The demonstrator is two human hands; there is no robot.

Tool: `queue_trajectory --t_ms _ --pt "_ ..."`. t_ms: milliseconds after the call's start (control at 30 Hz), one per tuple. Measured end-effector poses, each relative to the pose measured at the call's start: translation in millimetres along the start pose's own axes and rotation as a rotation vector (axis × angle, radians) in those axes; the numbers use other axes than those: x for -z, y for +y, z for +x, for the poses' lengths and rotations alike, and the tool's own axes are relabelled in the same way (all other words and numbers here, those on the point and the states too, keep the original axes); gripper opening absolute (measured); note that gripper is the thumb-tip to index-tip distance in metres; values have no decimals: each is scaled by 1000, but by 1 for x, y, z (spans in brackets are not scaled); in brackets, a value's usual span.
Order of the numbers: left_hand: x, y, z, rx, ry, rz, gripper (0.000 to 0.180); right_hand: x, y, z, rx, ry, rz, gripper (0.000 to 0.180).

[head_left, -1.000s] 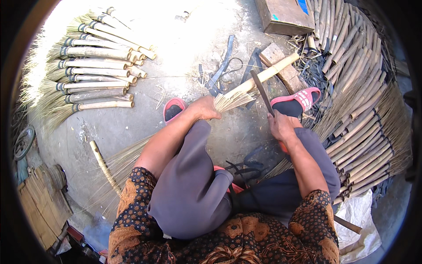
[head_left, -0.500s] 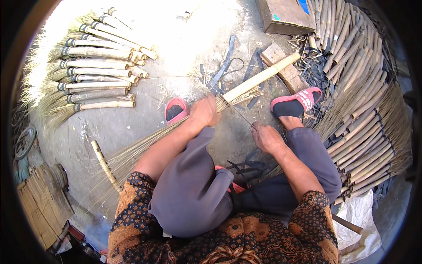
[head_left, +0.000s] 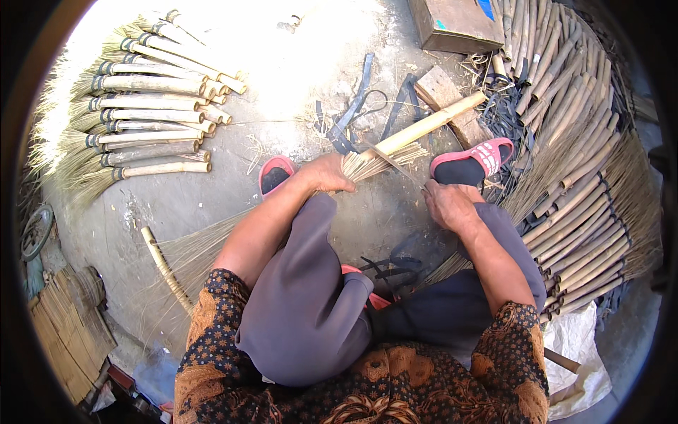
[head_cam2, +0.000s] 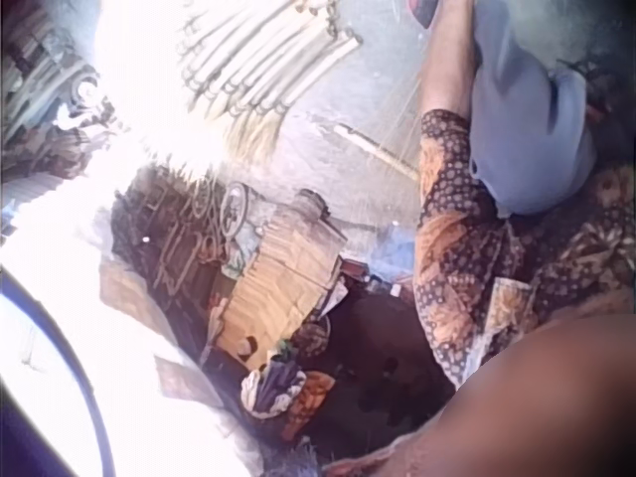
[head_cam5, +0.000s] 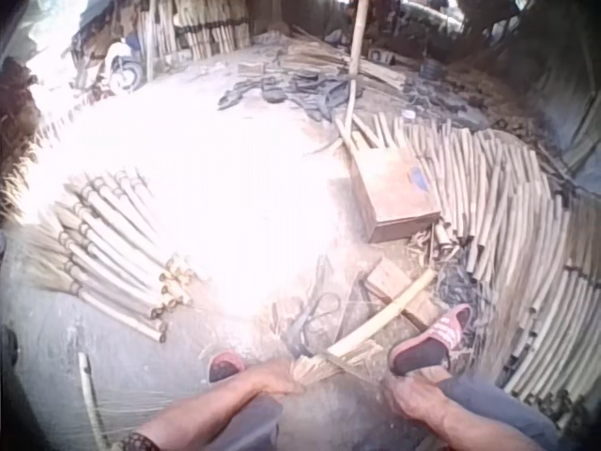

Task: The person assembles a broom by gathering dried plant fibers, aligning them, and securing them to a bamboo handle using a knife and strips of rubber. The finished broom is placed with others nearby.

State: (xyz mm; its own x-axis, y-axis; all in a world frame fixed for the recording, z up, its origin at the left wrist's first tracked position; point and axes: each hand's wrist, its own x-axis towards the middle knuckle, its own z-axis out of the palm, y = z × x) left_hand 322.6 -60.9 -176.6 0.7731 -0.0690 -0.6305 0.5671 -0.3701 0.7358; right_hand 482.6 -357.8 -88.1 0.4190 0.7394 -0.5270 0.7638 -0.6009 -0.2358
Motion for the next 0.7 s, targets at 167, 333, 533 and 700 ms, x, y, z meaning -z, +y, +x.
queue_trajectory --t_ms 167,333,533,700 --pt "1 2 0 -30 35 6 51 -4 -32 -12 -31 89 182 24" --pt "3 -5 6 -44 20 75 54 -10 -52 -19 -79 -53 265 26" --pt "-4 13 -14 70 189 247 74 -18 -68 -21 -86 -104 212 29" --pt "-12 29 -29 239 282 460 75 -22 -49 -10 -54 -69 260 30"
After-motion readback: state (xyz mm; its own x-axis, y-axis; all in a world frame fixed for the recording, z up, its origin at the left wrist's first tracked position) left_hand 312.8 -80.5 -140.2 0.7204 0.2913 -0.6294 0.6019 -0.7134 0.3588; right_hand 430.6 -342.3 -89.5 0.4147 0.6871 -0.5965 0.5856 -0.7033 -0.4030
